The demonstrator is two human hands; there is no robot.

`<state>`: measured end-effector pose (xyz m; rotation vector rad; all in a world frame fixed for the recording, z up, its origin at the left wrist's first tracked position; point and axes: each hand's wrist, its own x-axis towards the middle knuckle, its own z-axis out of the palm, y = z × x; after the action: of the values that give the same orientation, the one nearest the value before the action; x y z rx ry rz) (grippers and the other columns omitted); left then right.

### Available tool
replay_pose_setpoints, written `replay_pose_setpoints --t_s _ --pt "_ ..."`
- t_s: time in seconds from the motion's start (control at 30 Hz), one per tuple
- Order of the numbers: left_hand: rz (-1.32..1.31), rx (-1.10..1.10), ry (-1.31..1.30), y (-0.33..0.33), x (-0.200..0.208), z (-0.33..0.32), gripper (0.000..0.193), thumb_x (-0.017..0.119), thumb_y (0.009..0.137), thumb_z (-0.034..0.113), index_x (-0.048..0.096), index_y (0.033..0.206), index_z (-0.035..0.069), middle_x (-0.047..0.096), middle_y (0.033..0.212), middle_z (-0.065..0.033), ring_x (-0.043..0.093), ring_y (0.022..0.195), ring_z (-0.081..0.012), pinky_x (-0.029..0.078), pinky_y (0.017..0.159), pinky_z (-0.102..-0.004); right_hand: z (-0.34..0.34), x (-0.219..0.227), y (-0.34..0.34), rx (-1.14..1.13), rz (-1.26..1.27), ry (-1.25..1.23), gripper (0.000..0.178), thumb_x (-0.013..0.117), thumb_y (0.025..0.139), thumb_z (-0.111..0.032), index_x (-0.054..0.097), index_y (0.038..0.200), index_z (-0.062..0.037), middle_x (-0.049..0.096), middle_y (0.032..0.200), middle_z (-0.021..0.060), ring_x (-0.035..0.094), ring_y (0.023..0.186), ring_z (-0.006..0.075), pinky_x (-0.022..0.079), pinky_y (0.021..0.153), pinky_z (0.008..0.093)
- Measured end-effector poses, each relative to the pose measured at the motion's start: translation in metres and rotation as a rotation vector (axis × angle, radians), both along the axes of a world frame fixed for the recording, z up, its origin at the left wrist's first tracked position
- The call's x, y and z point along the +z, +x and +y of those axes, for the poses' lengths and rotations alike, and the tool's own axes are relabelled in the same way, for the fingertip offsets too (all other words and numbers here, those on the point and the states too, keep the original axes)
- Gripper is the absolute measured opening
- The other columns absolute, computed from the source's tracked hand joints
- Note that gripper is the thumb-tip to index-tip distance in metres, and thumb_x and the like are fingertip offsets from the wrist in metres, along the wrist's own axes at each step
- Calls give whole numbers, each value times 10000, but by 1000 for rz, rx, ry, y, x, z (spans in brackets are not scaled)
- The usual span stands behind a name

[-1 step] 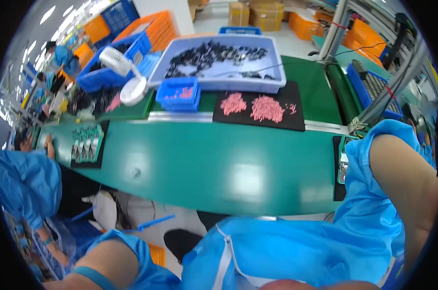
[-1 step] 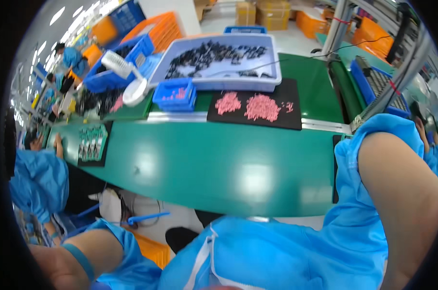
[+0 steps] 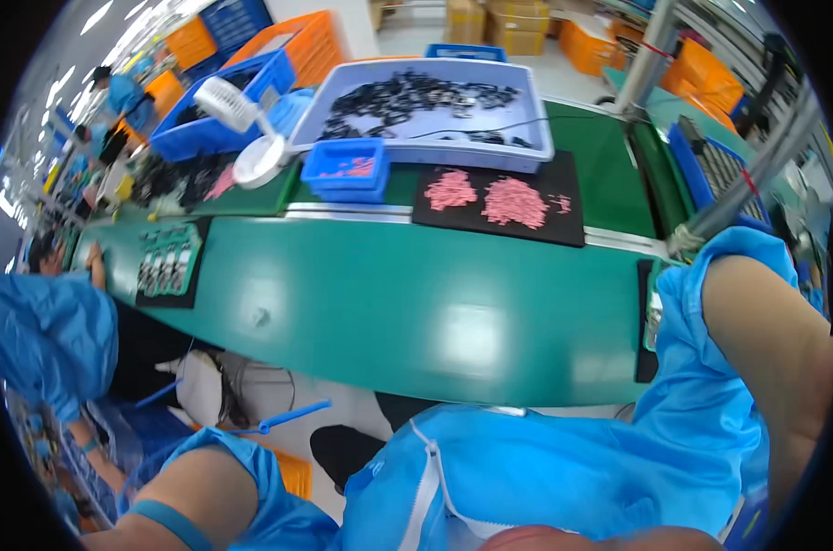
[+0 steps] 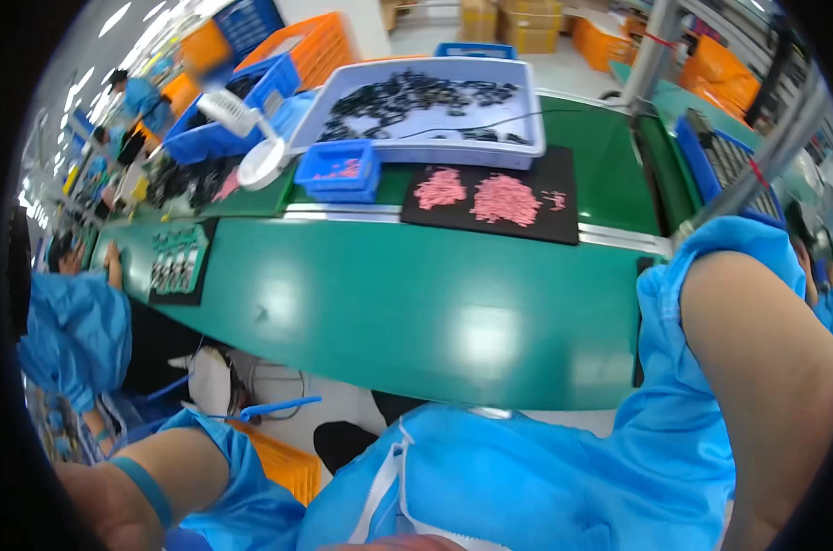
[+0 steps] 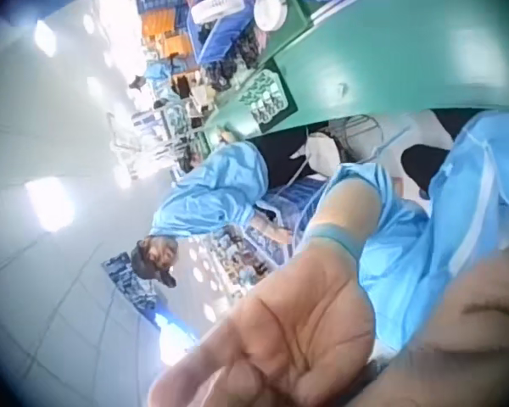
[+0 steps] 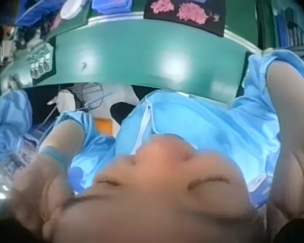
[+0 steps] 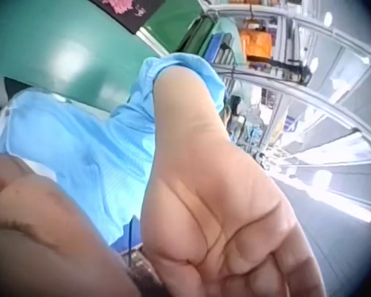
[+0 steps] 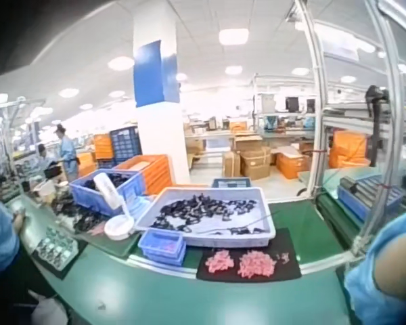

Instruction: Manually placing small electronic components onto circuit boards on a factory assembly line.

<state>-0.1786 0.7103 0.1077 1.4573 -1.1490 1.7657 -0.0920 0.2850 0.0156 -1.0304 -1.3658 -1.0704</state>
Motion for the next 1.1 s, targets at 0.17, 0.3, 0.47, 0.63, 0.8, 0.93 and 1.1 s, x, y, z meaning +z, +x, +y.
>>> replay_pose_setpoints --t_s 0.17,0.3,0.47,0.63,0.8,0.93,1.1 --pt "-92 318 194 -61 39 66 555 429 989 237 187 1478 138 175 1501 -208 322 1347 -412 262 1090 -557 181 -33 26 455 -107 143 377 411 981 -241 481 1255 8 458 1342 187 434 1224 275 341 1012 385" --pt "-105 529 337 -131 65 97 572 439 987 241 172 1484 147 154 1510 -203 309 1354 -413 242 1096 -562 300 -45 -13 774 -160 246 386 410 978 -251 465 1279 -15 426 1363 196 396 1248 291 305 1028 405" --pt "-70 628 418 -174 70 119 594 452 984 247 153 1490 157 129 1521 -196 292 1363 -415 217 1103 -568 442 3 -93 1009 -178 286 401 409 975 -265 444 1308 -43 386 1390 206 349 1279 311 260 1047 430" --pt "-163 607 486 -172 80 137 618 464 982 252 134 1497 168 103 1532 -189 275 1371 -417 191 1110 -574 503 41 -121 1113 -325 283 419 408 972 -278 424 1337 -71 346 1418 216 301 1310 331 215 1067 455" --pt "-314 509 554 -157 106 134 642 477 979 257 115 1504 178 78 1544 -182 259 1380 -419 166 1118 -581 509 75 -157 1124 -527 244 440 407 969 -292 404 1366 -100 305 1445 227 254 1340 351 170 1086 480" --pt "-470 380 639 -142 148 117 662 487 977 262 100 1509 187 57 1552 -177 246 1386 -421 146 1124 -586 508 125 -173 1067 -723 212 459 406 967 -302 388 1389 -123 273 1466 235 216 1365 367 134 1102 500" --pt "-499 339 786 -120 183 49 687 499 974 267 81 1516 197 32 1564 -170 229 1395 -423 121 1131 -592 472 190 -189 1125 -851 261 484 404 964 -316 368 1418 -151 233 1493 246 169 1395 388 90 1122 525"
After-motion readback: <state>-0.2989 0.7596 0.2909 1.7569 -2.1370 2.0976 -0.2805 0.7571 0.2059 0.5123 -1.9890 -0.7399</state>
